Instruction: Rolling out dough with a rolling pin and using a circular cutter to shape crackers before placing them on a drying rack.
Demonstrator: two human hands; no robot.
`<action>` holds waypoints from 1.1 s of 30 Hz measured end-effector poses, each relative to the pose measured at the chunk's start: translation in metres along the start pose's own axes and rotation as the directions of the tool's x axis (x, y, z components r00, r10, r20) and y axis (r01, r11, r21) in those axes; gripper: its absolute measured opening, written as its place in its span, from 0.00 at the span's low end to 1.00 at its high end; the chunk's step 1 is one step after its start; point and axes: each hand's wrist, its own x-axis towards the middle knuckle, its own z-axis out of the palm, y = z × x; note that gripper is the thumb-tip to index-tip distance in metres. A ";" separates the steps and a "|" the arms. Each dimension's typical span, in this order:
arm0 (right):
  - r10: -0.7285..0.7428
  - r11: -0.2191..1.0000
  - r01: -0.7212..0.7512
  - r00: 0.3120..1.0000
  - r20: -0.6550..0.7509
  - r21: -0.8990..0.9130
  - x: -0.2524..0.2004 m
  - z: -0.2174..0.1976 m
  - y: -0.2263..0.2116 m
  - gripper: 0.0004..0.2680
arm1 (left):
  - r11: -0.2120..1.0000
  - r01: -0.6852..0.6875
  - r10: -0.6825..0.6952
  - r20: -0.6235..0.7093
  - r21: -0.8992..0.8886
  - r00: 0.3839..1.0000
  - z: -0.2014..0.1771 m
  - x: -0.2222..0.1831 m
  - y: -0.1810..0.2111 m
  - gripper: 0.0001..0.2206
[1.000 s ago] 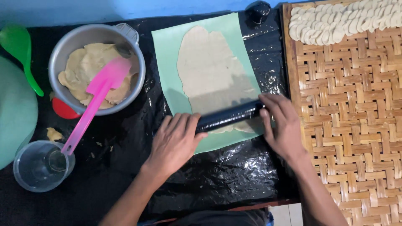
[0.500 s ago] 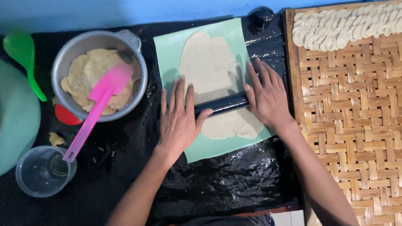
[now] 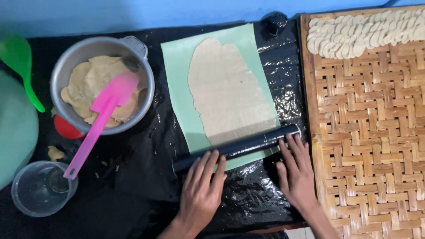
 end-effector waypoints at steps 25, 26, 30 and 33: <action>0.341 -0.337 -0.493 0.730 0.592 0.802 -0.013 0.099 0.003 0.07 | 0.819 0.511 -0.536 -0.028 -0.261 0.844 -0.023 0.054 -0.064 0.22; 0.459 -0.369 -0.534 0.608 0.648 0.761 -0.004 0.081 -0.013 0.05 | 0.831 0.497 -0.532 -0.096 -0.249 0.841 -0.016 0.054 -0.071 0.23; 0.569 -0.408 -0.545 0.475 0.671 0.732 -0.018 0.056 -0.034 0.05 | 0.851 0.502 -0.526 -0.243 -0.156 0.815 -0.003 0.060 -0.086 0.26; 0.536 -0.436 -0.538 0.489 0.689 0.721 -0.062 0.074 -0.015 0.07 | 0.813 0.575 -0.581 -0.172 -0.087 0.796 -0.007 0.069 -0.084 0.27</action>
